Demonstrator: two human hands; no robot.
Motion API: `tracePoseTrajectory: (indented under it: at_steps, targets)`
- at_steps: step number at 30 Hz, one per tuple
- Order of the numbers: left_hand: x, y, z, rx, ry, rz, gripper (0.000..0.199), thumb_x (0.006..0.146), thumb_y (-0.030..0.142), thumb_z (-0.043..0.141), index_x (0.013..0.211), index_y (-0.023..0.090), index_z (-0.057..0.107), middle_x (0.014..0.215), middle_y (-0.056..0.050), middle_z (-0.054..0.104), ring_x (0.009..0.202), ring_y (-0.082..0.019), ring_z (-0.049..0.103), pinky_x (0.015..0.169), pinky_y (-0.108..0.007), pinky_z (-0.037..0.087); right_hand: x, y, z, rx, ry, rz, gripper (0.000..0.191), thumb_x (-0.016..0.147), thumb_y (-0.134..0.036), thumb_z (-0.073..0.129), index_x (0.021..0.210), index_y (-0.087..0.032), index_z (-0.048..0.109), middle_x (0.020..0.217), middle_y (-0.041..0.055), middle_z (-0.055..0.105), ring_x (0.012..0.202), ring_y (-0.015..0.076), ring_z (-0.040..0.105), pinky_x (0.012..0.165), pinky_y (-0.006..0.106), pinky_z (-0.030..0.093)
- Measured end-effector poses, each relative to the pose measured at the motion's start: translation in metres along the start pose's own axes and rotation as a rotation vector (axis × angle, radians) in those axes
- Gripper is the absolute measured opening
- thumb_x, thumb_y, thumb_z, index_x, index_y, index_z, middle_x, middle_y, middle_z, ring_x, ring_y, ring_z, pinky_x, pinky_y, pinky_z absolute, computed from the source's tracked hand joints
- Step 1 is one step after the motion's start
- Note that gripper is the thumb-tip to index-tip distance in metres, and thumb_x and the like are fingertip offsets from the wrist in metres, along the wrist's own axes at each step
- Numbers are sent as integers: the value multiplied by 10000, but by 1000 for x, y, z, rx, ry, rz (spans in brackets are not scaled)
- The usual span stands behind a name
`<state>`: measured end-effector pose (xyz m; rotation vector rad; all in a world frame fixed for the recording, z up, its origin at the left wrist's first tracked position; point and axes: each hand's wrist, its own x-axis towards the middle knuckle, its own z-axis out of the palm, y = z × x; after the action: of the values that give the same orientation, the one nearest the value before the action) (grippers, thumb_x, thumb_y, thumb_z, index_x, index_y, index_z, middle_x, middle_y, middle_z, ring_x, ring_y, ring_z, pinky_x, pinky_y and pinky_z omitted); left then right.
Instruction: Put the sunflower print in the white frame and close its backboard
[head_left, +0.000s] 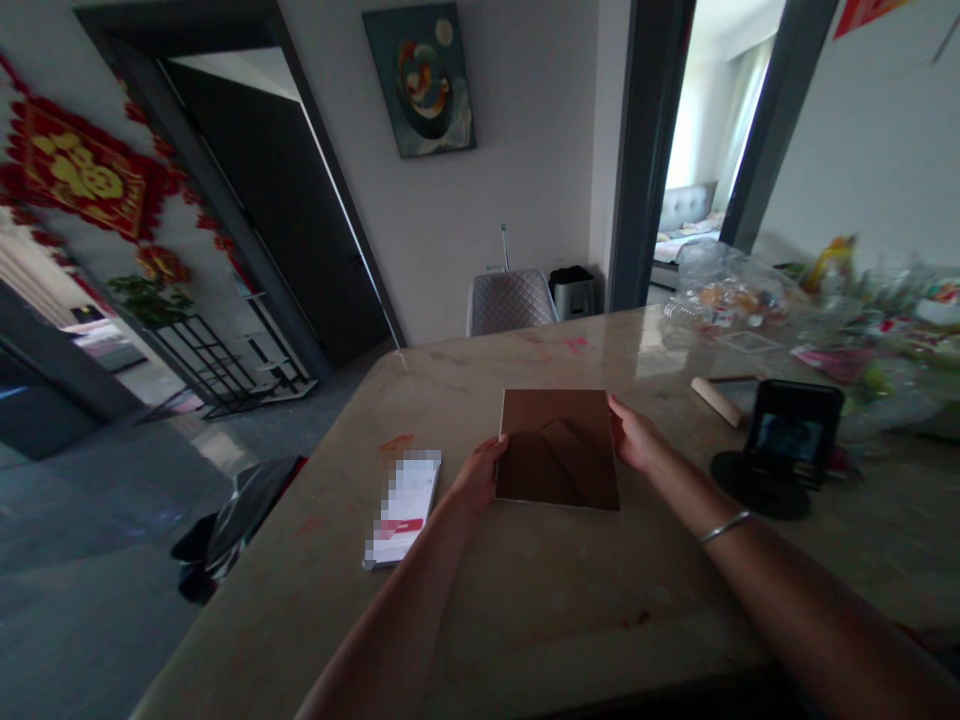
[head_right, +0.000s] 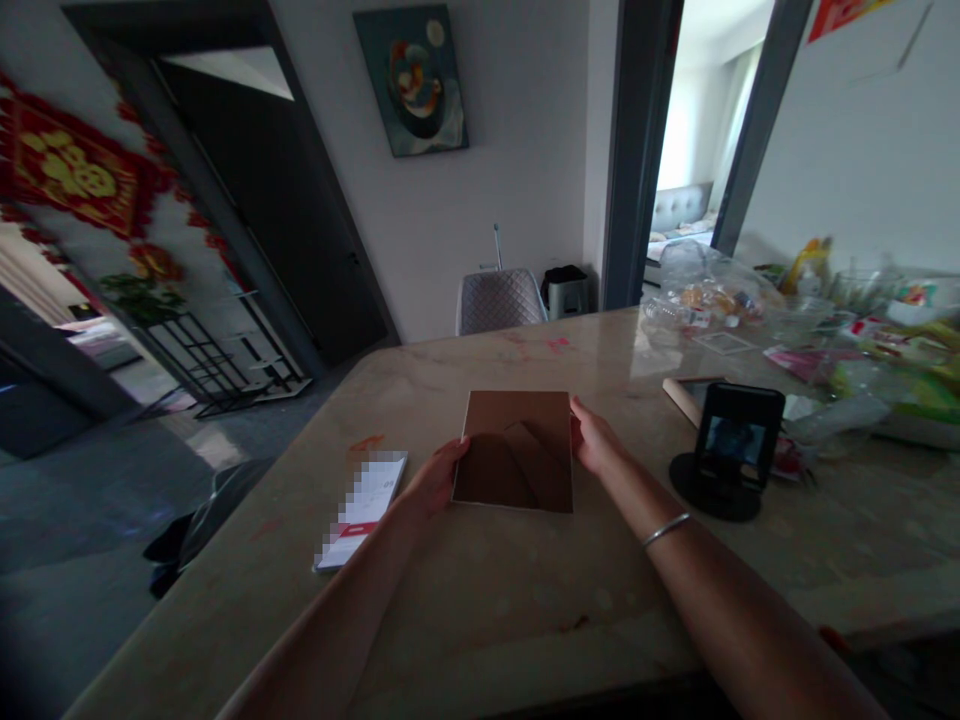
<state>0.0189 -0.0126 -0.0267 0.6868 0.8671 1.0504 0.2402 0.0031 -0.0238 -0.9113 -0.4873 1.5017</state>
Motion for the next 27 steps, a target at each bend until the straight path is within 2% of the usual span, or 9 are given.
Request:
tracePoseTrajectory:
  at_steps: [6,12,15,18,22,27]
  targets:
    - [8,9,-7,-88,177,46,168,789,194,484,863,102,603,740,-93,666,756,-193,633,739,-327,502,-12,15,11,-156,-143,253,267,827,-341,403,761,-188,613,719,63,688,756,183,638,717,323,495]
    - [6,11,-5,-94,150,36,188,802,218,470,890,112,598,809,-97,668,828,-200,622,756,-331,502,-10,16,9,-126,-183,236,293,817,-396,410,798,-190,617,735,60,690,724,183,640,711,328,498]
    - [5,11,-3,-100,128,47,217,804,236,471,943,121,592,857,-100,664,851,-199,616,768,-331,498,-10,15,9,-148,-202,202,268,821,-358,411,806,-185,616,745,59,691,735,179,640,709,320,498]
    - [3,11,-1,-105,76,21,273,807,286,469,999,125,578,887,-105,658,876,-204,608,786,-344,490,-8,18,7,-171,-144,134,242,809,-345,432,788,-190,615,749,55,691,754,182,640,711,322,499]
    - [0,9,2,-82,35,-18,278,808,304,467,980,118,580,874,-99,656,856,-199,610,771,-332,497,2,22,-1,-197,-12,6,185,778,-332,483,803,-208,618,778,33,693,791,174,635,711,307,500]
    - [-5,8,3,-24,-16,-63,199,803,224,478,931,104,573,865,-94,645,737,-183,619,633,-320,532,6,18,-6,-193,77,4,193,787,-318,464,816,-207,619,763,19,692,778,163,638,696,296,504]
